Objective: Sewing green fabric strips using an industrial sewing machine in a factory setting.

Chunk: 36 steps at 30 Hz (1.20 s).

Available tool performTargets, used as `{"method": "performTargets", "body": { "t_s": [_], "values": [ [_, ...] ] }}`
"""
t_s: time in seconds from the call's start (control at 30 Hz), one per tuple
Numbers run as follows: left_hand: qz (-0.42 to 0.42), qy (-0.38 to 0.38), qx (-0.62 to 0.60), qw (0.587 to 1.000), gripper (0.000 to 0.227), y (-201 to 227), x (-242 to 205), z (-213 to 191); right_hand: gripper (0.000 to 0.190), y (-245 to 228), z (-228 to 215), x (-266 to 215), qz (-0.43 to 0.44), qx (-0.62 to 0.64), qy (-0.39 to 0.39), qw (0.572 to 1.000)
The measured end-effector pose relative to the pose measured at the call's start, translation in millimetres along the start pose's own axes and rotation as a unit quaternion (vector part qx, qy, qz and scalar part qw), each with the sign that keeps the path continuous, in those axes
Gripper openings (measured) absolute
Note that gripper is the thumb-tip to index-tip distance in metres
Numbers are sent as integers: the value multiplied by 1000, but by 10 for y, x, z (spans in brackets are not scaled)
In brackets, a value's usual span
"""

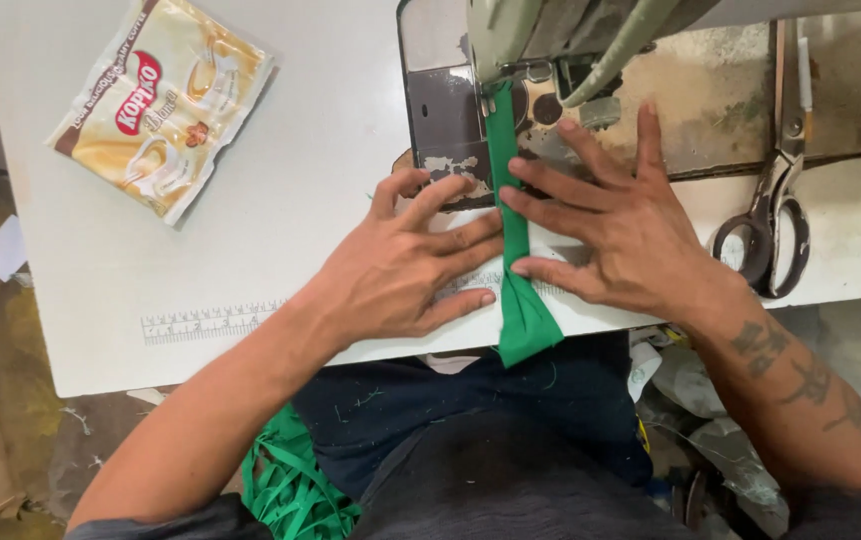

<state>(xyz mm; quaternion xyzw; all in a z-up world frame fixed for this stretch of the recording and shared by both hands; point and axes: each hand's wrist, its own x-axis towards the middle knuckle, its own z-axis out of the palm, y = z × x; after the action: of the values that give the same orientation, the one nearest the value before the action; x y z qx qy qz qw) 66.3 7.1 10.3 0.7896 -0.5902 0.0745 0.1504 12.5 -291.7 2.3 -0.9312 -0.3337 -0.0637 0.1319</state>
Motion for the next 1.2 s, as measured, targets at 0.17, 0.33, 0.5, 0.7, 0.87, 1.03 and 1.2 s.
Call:
{"method": "performTargets", "body": {
  "t_s": [0.17, 0.33, 0.5, 0.7, 0.87, 1.03, 1.2],
  "values": [
    [7, 24, 4, 1000, 54, -193, 54, 11, 77, 138, -17, 105, -1, 28, 22, 999],
    [7, 21, 9, 1000, 56, -264, 74, 38, 77, 160, 20, 118, 16, 45, 16, 999],
    [-24, 56, 26, 998, 57, -207, 134, 86, 68, 110, 23, 163, 36, 51, 25, 998],
    [-187, 225, -60, 954, 49, 959, -41, 41, 53, -931, 239, -326, 263, 11, 161, 951],
    [-404, 317, -284, 810, 19, 1761, -318, 546, 31, -1289, 297, -577, 394, 134, 195, 888],
    [-490, 292, -548, 612, 38, 2017, -304, 684, 57, -1566, 8, -645, 404, 228, 174, 869],
    [-406, 353, -320, 780, 26, 2124, -294, 618, 63, -1448, 95, -766, 234, 127, 66, 962]
  ]
}}
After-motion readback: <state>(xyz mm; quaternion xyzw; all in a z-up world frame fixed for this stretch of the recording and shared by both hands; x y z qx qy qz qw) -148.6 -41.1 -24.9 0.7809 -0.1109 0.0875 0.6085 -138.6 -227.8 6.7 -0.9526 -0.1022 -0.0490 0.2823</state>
